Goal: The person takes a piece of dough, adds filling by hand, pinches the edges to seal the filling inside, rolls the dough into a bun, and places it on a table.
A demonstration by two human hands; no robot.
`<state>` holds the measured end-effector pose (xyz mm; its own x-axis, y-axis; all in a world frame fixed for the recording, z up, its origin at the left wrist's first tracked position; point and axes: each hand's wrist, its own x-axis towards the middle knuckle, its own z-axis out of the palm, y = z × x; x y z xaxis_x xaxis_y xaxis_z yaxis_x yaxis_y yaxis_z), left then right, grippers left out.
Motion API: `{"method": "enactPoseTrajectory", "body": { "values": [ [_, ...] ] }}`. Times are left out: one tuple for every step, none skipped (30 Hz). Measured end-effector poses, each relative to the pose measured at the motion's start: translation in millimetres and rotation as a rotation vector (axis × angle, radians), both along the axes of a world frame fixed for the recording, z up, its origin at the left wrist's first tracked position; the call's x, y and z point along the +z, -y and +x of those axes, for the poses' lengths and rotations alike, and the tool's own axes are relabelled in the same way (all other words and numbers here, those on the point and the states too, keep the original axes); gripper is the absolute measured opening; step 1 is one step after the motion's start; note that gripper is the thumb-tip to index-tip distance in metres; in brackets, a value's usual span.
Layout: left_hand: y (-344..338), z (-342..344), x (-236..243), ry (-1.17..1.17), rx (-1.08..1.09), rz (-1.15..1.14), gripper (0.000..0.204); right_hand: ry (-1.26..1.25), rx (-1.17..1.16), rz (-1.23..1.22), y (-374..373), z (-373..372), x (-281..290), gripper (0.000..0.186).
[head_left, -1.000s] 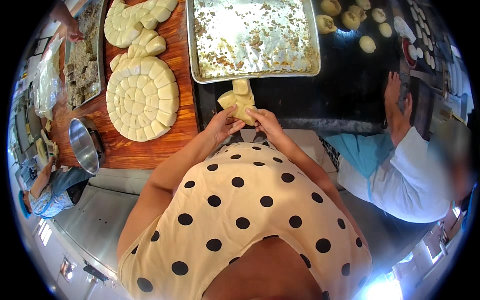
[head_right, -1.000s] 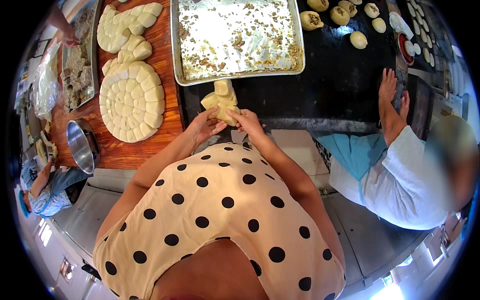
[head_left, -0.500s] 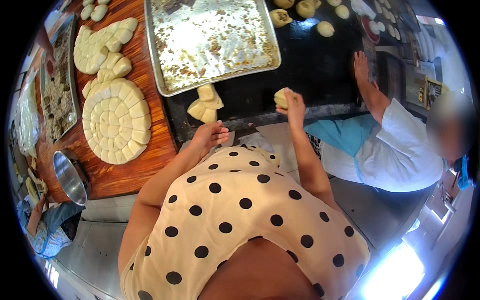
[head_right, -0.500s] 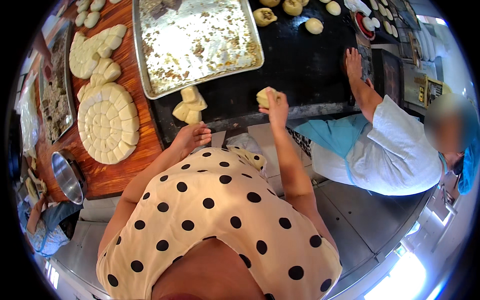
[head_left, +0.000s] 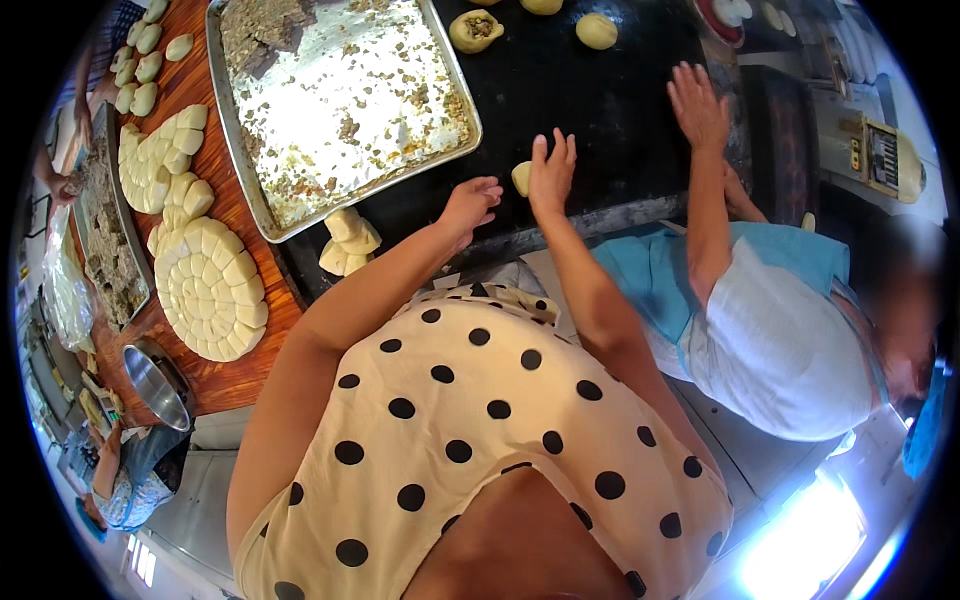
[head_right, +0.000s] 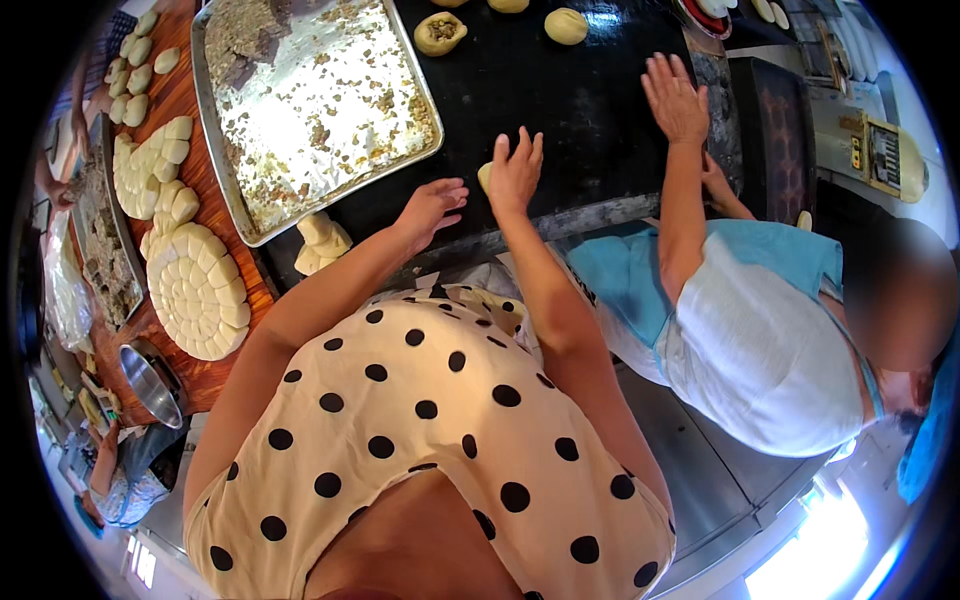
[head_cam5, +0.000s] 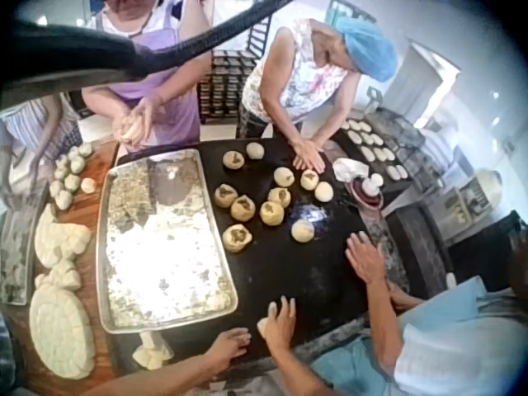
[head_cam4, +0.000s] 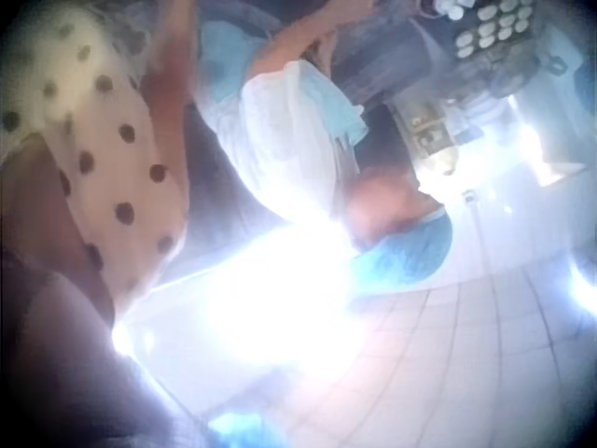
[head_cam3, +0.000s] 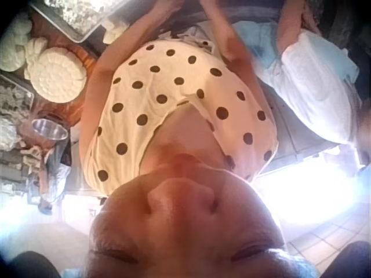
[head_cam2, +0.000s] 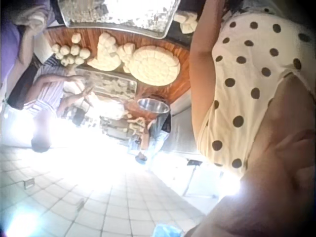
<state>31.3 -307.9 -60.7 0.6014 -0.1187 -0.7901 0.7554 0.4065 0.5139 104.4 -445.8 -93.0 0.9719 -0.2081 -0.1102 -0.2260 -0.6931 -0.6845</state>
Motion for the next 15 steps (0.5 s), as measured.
{"method": "enactPoseTrajectory", "body": {
  "values": [
    [6.9,11.6,0.4,-0.030,0.010,0.036,0.038,-0.008,0.003,-0.113,-9.4,5.2,0.3,0.061],
    [10.2,20.1,1.4,-0.037,-0.022,0.034,0.039,0.027,0.029,-0.206,-15.6,6.7,-4.6,0.061],
    [13.7,26.0,2.3,-0.049,-0.055,0.025,0.040,0.056,0.056,-0.304,-19.5,5.2,-9.0,0.061],
    [15.4,30.4,2.1,-0.060,-0.087,0.017,0.040,0.085,0.085,-0.401,-20.8,4.6,-12.3,0.062],
    [14.4,30.5,-4.5,-0.019,-0.101,0.001,0.040,0.077,0.165,-0.438,-19.0,4.1,-14.5,0.063],
    [10.3,31.4,-6.2,-0.023,-0.102,-0.019,0.039,0.095,0.196,-0.463,-19.4,4.5,-14.6,0.063],
    [4.9,30.3,-7.4,-0.027,-0.103,-0.038,0.038,0.112,0.228,-0.488,-20.9,4.2,-14.7,0.063],
    [0.5,28.0,-8.2,-0.032,-0.104,-0.057,0.038,0.129,0.260,-0.512,-22.9,2.7,-14.8,0.063],
    [-2.3,24.9,-8.4,-0.066,-0.082,-0.052,0.035,0.130,0.287,-0.529,-26.2,1.8,-13.7,0.064],
    [-4.8,21.7,-8.6,-0.076,-0.064,-0.057,0.034,0.130,0.300,-0.533,-30.3,3.9,-13.6,0.065],
    [-7.8,18.3,-9.1,-0.086,-0.045,-0.061,0.034,0.130,0.313,-0.536,-34.5,5.9,-13.7,0.066],
    [-8.7,18.3,-8.8,-0.091,-0.027,-0.070,0.033,0.133,0.324,-0.546,-36.4,7.9,-12.0,0.067],
    [-10.1,19.6,-11.3,-0.093,-0.025,-0.074,0.033,0.120,0.315,-0.562,-39.2,10.3,-14.6,0.068],
    [-11.8,21.4,-13.4,-0.095,-0.022,-0.078,0.032,0.128,0.314,-0.571,-40.6,14.4,-17.8,0.068],
    [-13.8,20.0,-12.5,-0.090,-0.014,-0.079,0.032,0.145,0.316,-0.578,-42.6,18.7,-17.9,0.068]
  ]
}}
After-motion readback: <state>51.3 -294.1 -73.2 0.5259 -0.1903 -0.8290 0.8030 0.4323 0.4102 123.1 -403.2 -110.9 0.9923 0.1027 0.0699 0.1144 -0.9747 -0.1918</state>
